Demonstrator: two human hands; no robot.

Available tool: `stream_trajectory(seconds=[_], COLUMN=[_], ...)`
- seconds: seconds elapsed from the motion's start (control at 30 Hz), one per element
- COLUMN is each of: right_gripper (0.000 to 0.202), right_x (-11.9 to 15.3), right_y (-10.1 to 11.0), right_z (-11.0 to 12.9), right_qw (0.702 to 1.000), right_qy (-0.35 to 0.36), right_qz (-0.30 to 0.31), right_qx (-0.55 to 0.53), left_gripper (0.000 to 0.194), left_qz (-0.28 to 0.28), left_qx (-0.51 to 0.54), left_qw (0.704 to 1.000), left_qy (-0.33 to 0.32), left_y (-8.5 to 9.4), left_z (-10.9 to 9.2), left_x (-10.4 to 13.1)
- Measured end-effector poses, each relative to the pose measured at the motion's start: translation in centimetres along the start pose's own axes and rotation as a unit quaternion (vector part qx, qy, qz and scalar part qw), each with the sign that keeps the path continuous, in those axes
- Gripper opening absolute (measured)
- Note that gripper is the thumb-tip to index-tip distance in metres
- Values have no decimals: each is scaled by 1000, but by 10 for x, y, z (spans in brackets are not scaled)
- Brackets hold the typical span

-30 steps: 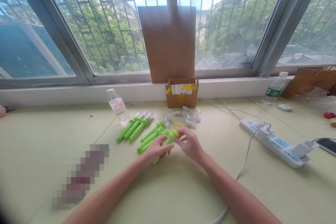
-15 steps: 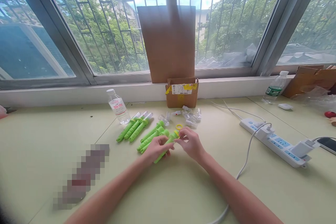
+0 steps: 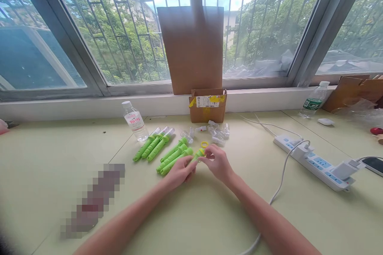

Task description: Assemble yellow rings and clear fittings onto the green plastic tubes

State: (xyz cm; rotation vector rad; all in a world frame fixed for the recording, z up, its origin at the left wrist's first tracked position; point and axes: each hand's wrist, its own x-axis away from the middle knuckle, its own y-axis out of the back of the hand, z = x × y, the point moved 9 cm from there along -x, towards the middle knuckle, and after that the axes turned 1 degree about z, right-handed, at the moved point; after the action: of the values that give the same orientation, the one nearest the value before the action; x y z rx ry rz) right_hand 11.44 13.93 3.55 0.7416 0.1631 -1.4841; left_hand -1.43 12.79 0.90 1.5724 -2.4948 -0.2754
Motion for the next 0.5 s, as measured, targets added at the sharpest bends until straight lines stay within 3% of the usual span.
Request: stream_trajectory(seconds=[0.17,0.3,0.5], right_gripper=[21,19,19], right_x=[0,0,1], right_y=[-2,-4,-7], right_z=[0,1,5], right_qw=[1000,1000,999], right_qy=[-3,-4,0], right_qz=[7,19,44], right_qx=[-1,2,9], left_gripper=[33,44,34], left_qz=[-18,-31,-31], left_qx=[16,40,77], left_qw=[999,998,996], left_qy=[27,36,34], left_y=[5,9,9], left_z=[8,17,20], left_x=[-1,-3,-5])
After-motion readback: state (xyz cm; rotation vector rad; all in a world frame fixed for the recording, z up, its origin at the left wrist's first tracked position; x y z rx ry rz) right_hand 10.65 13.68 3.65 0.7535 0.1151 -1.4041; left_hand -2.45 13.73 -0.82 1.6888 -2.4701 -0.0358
